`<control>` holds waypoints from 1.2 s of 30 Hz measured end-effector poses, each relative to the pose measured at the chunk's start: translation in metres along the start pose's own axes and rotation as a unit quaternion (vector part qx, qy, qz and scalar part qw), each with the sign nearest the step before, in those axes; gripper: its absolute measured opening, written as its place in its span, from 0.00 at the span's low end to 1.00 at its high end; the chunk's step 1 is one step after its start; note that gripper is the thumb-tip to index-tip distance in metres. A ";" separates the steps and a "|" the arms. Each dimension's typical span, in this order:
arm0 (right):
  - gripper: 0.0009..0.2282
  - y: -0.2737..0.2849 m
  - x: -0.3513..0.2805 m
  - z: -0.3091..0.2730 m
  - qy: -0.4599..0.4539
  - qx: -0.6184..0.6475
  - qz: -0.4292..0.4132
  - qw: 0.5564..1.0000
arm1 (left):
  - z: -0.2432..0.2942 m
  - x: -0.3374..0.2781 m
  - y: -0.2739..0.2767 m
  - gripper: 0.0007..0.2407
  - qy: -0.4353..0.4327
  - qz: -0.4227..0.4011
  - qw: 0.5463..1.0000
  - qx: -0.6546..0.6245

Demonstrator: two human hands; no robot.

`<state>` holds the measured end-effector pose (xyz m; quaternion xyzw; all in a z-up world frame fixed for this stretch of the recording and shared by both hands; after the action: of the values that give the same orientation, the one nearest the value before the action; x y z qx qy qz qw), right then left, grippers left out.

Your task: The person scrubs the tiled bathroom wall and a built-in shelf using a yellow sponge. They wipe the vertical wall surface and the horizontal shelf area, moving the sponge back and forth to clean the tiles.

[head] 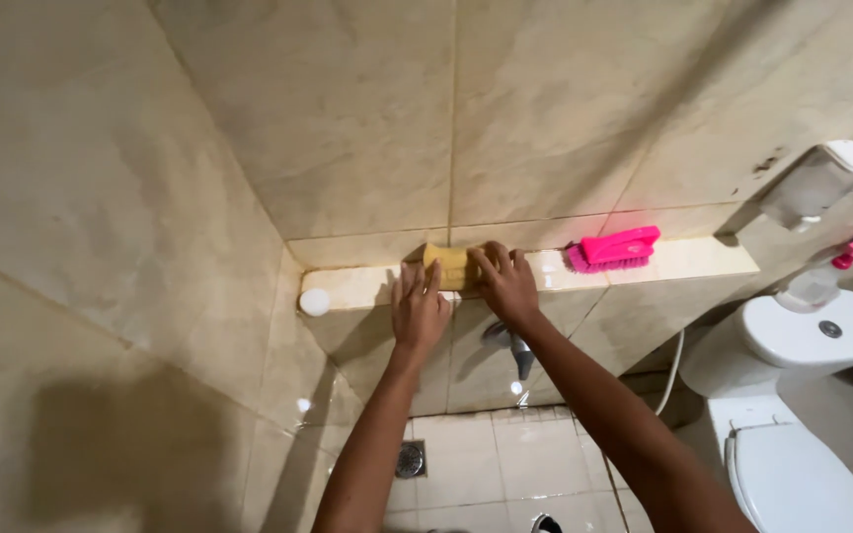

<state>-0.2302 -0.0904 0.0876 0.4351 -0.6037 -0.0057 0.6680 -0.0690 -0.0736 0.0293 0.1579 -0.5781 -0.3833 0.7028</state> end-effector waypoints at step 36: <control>0.25 0.001 -0.056 0.087 -0.031 0.071 -0.048 0.996 | 0.102 0.010 -0.083 0.20 -0.121 -0.022 0.992 -0.037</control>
<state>-0.3166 -0.1106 0.0340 0.5095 -0.6017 -0.0079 0.6151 -0.1940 -0.1126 0.0093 0.0970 -0.6406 -0.4363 0.6244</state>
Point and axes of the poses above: each hand's wrist, its own x-axis towards the middle knuckle, its own y-axis out of the back of the hand, z = x × y, the point moved 7 cm from there along x, towards the middle knuckle, and after that the axes turned 12 degrees about z, right-handed, at the moved point
